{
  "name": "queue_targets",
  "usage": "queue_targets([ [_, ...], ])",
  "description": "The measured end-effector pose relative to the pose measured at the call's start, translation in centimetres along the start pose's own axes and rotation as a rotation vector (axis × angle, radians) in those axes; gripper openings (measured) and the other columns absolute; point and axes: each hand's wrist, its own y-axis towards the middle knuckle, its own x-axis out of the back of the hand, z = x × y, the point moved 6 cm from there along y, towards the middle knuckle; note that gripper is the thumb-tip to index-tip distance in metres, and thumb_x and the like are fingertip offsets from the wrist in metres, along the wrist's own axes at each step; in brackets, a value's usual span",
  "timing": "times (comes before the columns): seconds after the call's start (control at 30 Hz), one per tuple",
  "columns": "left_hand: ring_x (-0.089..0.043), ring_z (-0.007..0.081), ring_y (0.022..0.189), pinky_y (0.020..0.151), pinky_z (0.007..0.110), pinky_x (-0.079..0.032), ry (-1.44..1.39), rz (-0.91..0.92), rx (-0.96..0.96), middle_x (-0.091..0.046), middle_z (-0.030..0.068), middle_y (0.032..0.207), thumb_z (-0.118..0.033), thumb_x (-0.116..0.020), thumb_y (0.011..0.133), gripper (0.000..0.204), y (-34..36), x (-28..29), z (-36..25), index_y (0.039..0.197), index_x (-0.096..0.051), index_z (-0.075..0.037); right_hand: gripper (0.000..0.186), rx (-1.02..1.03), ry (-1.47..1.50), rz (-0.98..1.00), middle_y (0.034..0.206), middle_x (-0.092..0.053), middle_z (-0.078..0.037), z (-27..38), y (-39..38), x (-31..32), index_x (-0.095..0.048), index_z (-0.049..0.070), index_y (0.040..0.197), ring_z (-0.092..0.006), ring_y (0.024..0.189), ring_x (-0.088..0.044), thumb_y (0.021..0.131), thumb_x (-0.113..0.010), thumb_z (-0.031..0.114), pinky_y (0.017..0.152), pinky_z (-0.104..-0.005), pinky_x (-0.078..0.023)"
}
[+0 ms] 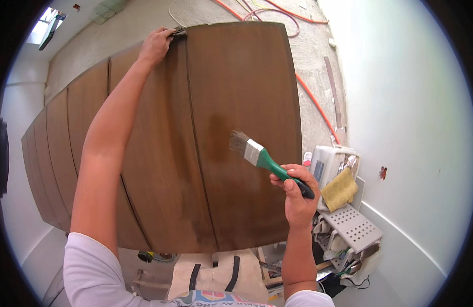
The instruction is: The person applies a liquid finish to a large wooden surface using a paintbrush and wipes the surface with a cloth. They repeatedly dip the brush into a container on the floor and spread the finish across the wood, alternating between brushing and wiping.
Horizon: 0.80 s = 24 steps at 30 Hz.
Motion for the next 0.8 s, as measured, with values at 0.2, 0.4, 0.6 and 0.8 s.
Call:
queue_targets([
  [0.2, -0.065, 0.0345, 0.106, 0.091, 0.046, -0.052, -0.132, 0.071, -0.134, -0.070, 0.0119, 0.115, -0.007, -0.063, 0.092, 0.027, -17.0, 2.8, -12.8, 0.117, -0.075, -0.009, 0.021, -0.064, 0.039, -0.055, 0.119, -0.066, -0.021, -0.8, -6.6, 2.1, -0.065, -0.004, 0.116, -0.0325, 0.099, -0.074, 0.100, -0.069, 0.008, 0.087, -0.0433, -0.065],
  [0.4, -0.060, 0.0281, 0.112, 0.096, 0.043, -0.046, -0.210, 0.225, -0.120, -0.064, 0.0081, 0.118, -0.004, -0.064, 0.086, 0.040, -39.3, 8.6, -24.5, 0.124, -0.072, -0.009, 0.019, -0.087, 0.035, -0.088, 0.119, -0.066, -0.019, -0.9, -13.1, 2.4, -0.065, -0.003, 0.117, -0.0313, 0.100, -0.074, 0.100, -0.068, 0.007, 0.089, -0.0433, -0.064],
  [0.6, -0.060, 0.0268, 0.111, 0.099, 0.043, -0.044, -0.362, 0.425, -0.146, -0.064, 0.0069, 0.118, -0.006, -0.064, 0.083, 0.041, -57.1, 12.4, -33.2, 0.124, -0.072, -0.007, 0.019, -0.102, 0.067, -0.081, 0.117, -0.067, -0.018, -1.3, -21.3, 2.5, -0.066, -0.003, 0.115, -0.0301, 0.099, -0.075, 0.099, -0.071, 0.006, 0.089, -0.0409, -0.064],
  [0.8, -0.061, 0.0269, 0.112, 0.099, 0.042, -0.044, -0.463, 0.474, -0.182, -0.066, 0.0074, 0.118, -0.007, -0.067, 0.082, 0.043, -62.2, 15.1, -34.7, 0.125, -0.072, -0.008, 0.021, -0.163, 0.039, -0.116, 0.115, -0.070, -0.017, -2.1, -28.5, 4.0, -0.066, -0.002, 0.115, -0.0278, 0.099, -0.075, 0.099, -0.072, 0.009, 0.089, -0.0394, -0.064],
])
